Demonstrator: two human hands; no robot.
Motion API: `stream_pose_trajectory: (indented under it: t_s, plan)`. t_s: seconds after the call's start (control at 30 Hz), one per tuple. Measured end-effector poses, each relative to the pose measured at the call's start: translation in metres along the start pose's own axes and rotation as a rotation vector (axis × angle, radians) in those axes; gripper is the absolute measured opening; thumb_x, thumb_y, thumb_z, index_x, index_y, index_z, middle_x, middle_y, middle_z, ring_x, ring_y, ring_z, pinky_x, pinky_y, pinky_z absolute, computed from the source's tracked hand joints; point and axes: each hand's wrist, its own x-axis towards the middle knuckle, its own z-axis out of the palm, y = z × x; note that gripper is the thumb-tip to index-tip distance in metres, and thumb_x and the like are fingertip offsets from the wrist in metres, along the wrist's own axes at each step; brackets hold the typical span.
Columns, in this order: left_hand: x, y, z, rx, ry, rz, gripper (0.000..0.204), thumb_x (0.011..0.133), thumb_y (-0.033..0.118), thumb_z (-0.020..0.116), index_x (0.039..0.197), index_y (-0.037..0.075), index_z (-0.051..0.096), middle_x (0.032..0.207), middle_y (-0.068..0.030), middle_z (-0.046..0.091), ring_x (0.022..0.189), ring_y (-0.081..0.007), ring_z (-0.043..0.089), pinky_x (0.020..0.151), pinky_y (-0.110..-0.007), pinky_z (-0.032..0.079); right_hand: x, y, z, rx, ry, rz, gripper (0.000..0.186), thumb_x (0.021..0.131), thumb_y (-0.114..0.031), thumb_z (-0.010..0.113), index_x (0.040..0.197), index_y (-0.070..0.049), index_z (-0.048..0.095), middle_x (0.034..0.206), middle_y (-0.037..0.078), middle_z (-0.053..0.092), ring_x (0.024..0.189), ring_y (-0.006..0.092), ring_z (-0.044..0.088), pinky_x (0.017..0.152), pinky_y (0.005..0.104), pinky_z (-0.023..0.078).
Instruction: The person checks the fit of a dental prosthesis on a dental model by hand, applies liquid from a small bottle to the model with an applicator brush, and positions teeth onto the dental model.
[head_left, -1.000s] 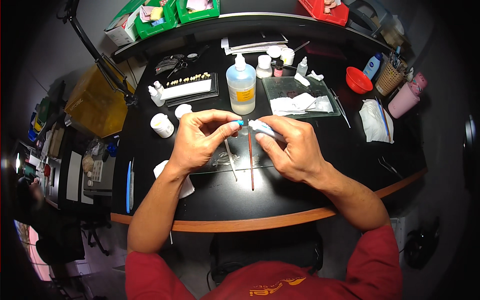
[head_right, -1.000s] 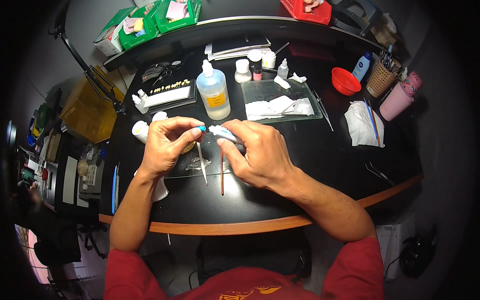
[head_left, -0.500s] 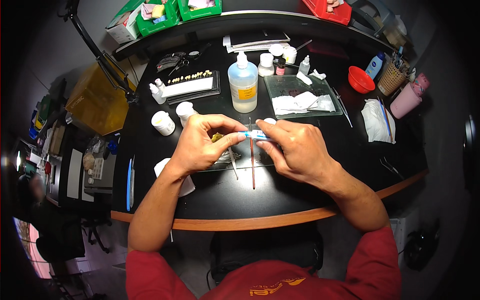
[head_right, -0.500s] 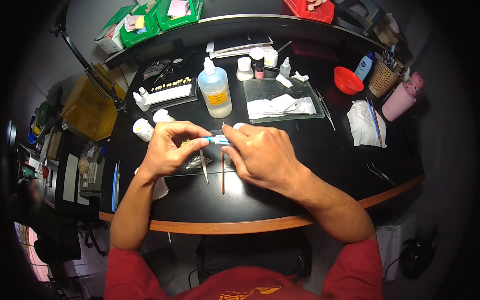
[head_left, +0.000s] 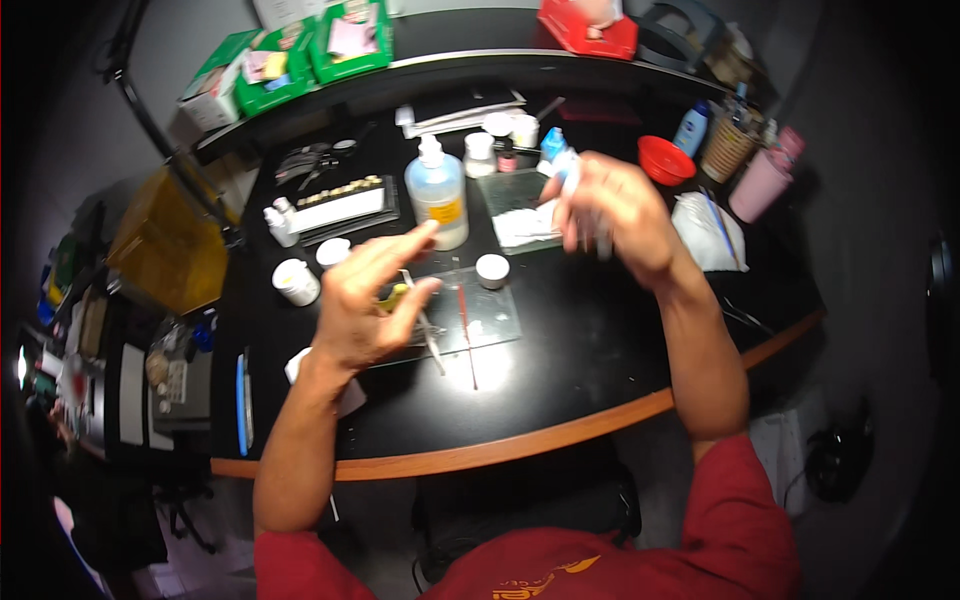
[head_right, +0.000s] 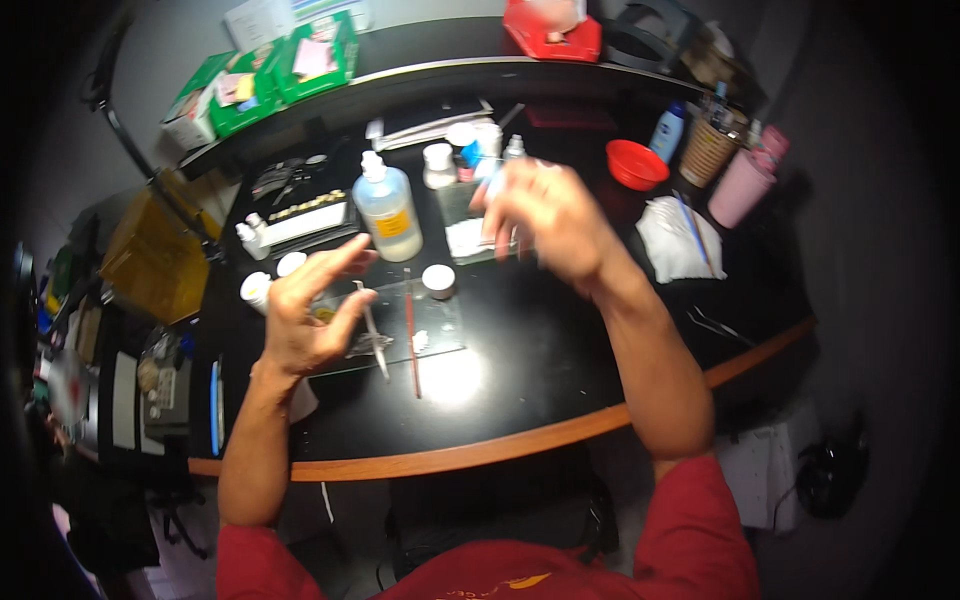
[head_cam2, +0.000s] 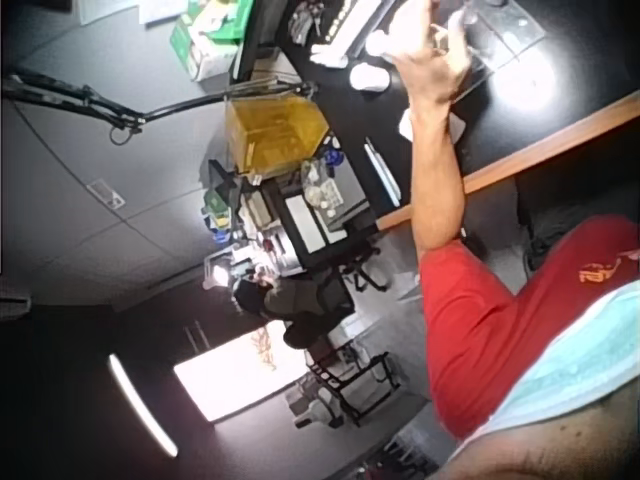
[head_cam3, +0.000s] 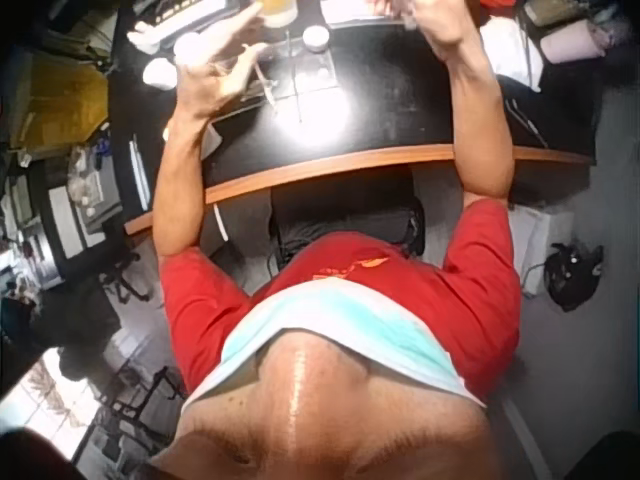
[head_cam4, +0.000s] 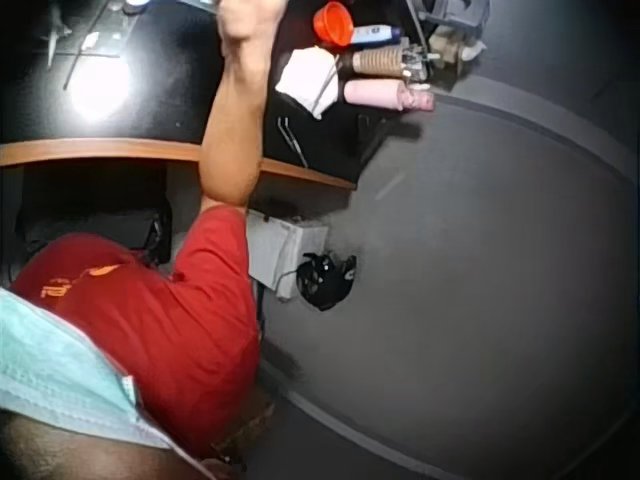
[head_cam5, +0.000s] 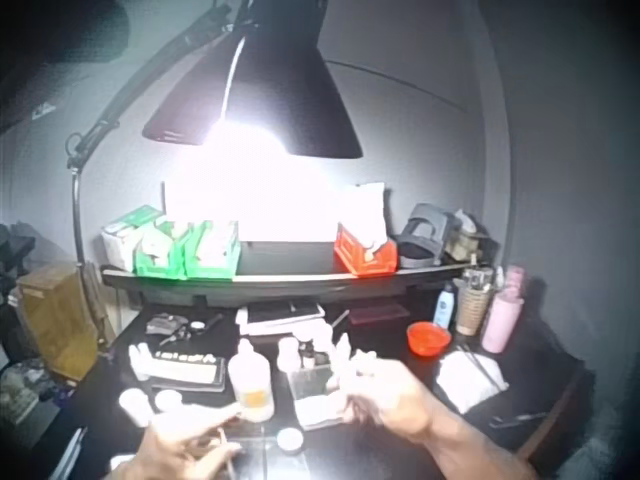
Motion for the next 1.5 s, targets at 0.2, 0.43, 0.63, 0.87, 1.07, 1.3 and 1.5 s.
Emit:
stream_pose_trajectory:
  t_s: [0.2,0.43,0.63,0.87,1.07,1.3,1.5]
  plan:
    - [0.004,-0.008,0.002,0.102,0.116,-0.042,0.024,0.083,-0.002,0.077,0.107,-0.001,0.079,0.092,-0.0119,0.077,0.078,-0.0192,0.072,0.071,-0.029,0.055,0.004,0.035,-0.113,-0.950,0.742,0.159,0.034,0.091,-0.035,0.075,0.090,0.000,0.077,0.078,0.016,0.074,0.078,0.0334,0.073,0.077,0.0434,0.054]
    - [0.010,-0.022,-0.018,0.155,0.316,-0.217,0.005,0.089,0.004,0.078,0.094,0.002,0.078,0.074,0.0003,0.071,0.064,-0.0029,0.058,0.058,-0.021,0.044,0.001,0.055,-0.127,-1.206,0.583,0.564,0.032,0.087,-0.032,0.082,0.101,-0.003,0.081,0.104,0.023,0.078,0.105,0.0367,0.075,0.096,0.0446,0.056]
    - [-0.001,-0.025,-0.015,0.132,0.253,-0.250,0.005,0.082,0.002,0.073,0.085,0.000,0.076,0.069,-0.0035,0.070,0.061,-0.0064,0.064,0.056,-0.022,0.048,0.002,0.059,-0.103,-1.229,0.470,0.601,0.025,0.086,-0.024,0.082,0.099,-0.002,0.081,0.103,0.023,0.077,0.103,0.0389,0.074,0.094,0.0462,0.057]
    - [0.001,-0.019,-0.021,0.138,0.258,-0.282,0.007,0.084,0.002,0.070,0.086,-0.001,0.076,0.071,-0.0061,0.071,0.065,-0.0103,0.068,0.060,-0.025,0.050,-0.002,0.042,-0.092,-1.177,0.531,0.562,0.027,0.088,-0.024,0.080,0.104,-0.002,0.080,0.100,0.023,0.078,0.098,0.0368,0.076,0.091,0.0444,0.058]
    - [0.003,-0.029,-0.038,0.134,0.288,-0.413,0.018,0.085,0.003,0.060,0.087,-0.002,0.077,0.072,-0.0069,0.072,0.065,-0.0098,0.064,0.063,-0.026,0.050,0.006,0.026,-0.066,-1.081,0.644,0.084,0.021,0.089,-0.016,0.078,0.101,0.001,0.079,0.087,0.018,0.077,0.081,0.0261,0.076,0.078,0.0357,0.058]
    - [-0.001,-0.034,-0.033,0.140,0.036,-0.477,0.013,0.079,0.004,0.065,0.086,-0.001,0.076,0.074,-0.0072,0.072,0.069,-0.0123,0.066,0.064,-0.028,0.053,0.001,0.015,0.002,-0.946,0.403,-0.451,0.010,0.086,-0.002,0.075,0.095,-0.001,0.078,0.088,0.012,0.075,0.076,0.0240,0.073,0.069,0.0337,0.056]
    - [-0.007,-0.032,-0.041,0.086,-0.420,-0.340,0.040,0.071,0.003,0.078,0.109,0.001,0.069,0.105,-0.0111,0.069,0.097,-0.0235,0.069,0.083,-0.036,0.055,-0.020,0.027,0.065,-0.765,-0.058,-0.597,0.015,0.077,0.002,0.074,0.091,-0.003,0.071,0.091,0.011,0.070,0.082,0.0301,0.071,0.072,0.0373,0.057]
